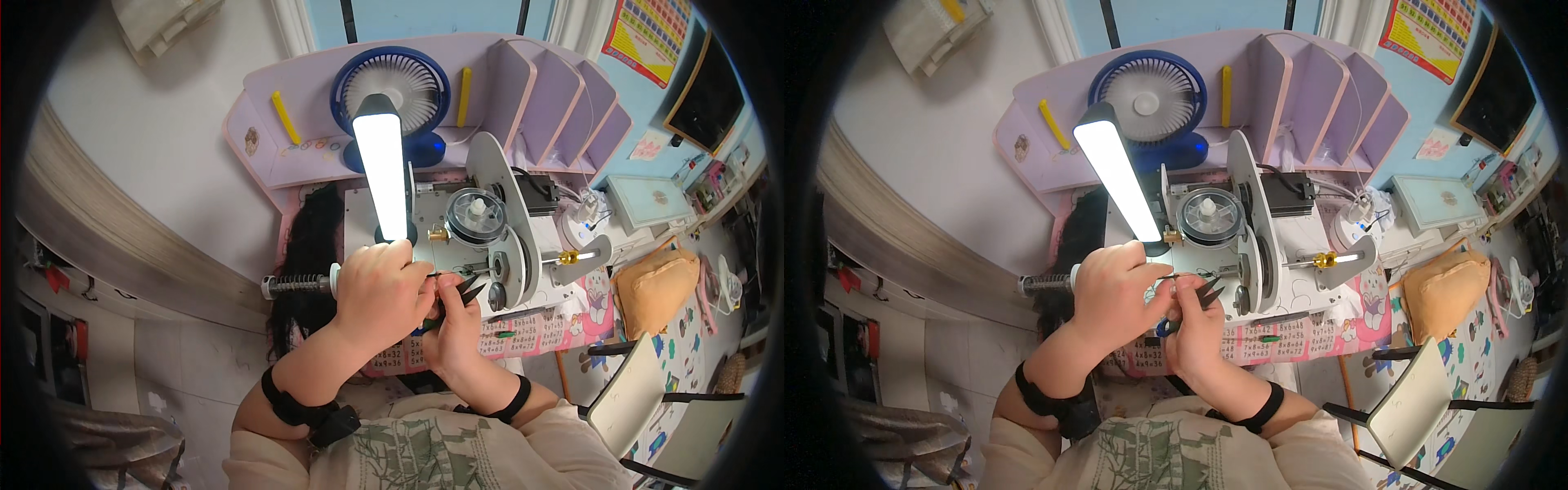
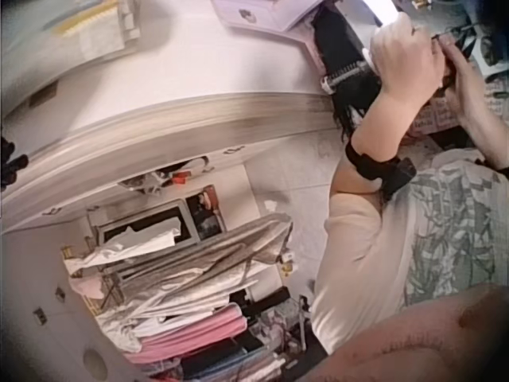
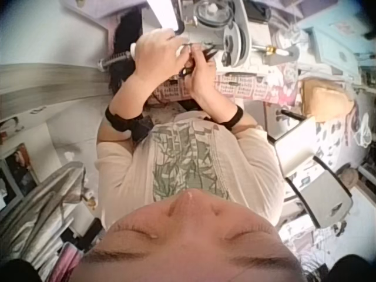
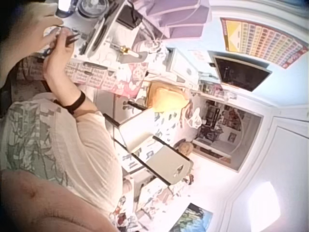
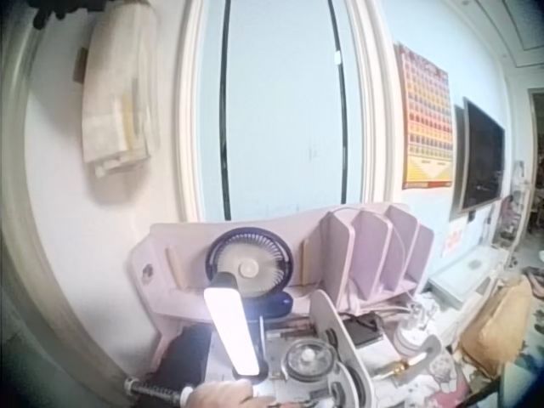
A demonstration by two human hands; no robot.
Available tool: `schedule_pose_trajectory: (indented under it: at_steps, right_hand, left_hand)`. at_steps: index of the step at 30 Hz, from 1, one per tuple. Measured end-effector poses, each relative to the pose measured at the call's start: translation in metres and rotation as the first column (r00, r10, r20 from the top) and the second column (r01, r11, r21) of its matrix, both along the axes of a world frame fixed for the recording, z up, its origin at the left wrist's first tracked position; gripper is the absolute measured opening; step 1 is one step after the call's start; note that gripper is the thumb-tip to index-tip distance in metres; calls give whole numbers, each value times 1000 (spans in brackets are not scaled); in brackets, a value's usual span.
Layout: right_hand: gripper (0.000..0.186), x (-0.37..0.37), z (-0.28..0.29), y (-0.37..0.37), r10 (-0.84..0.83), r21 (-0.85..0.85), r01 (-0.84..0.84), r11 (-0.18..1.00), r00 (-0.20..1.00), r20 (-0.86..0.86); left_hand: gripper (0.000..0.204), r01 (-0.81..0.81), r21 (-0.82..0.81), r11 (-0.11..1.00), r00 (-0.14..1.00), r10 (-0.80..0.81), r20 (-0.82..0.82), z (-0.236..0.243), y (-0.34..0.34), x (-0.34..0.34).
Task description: The recorder uses a winding machine to wind copper wire onto a small spool, using tweezers to guide the wire and adjust the components.
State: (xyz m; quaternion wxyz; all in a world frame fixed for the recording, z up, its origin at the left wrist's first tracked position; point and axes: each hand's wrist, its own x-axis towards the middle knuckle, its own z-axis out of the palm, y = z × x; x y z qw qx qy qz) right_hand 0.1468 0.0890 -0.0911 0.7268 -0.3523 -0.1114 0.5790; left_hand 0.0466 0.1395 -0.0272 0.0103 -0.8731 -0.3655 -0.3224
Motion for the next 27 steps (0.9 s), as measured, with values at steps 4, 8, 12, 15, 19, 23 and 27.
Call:
schedule_pose_trajectory:
  at_steps: [4,8,12,15,19,23,27]
  right_hand:
    - [13,1,2,-2,3,25,-3,1000,1000,-16]
    - [12,2,-1,-2,-17,39,17,999,1000,-7]
    - [11,5,-3,-3,-23,51,26,998,998,-55]
    - [12,8,-3,-3,-10,73,15,997,998,-64]
    - [12,9,0,-4,-18,66,23,998,997,-77]
    - [16,10,-2,-7,14,87,-7,996,996,-85]
    - [36,1,-12,-15,2,77,-8,997,997,77]
  left_hand:
    - [11,16,-13,1000,1000,-16,25,1,3,0]
    - [9,44,-32,998,998,-43,48,1,5,0]
    - [8,74,-67,995,996,-70,59,3,7,-2]
    - [7,81,-92,993,995,-75,65,3,7,-2]
    - [7,104,-116,988,993,-96,73,3,10,-4]
    - [7,112,-195,974,992,-97,85,3,12,-4]
    - [9,109,-312,944,992,-83,97,5,15,-3]
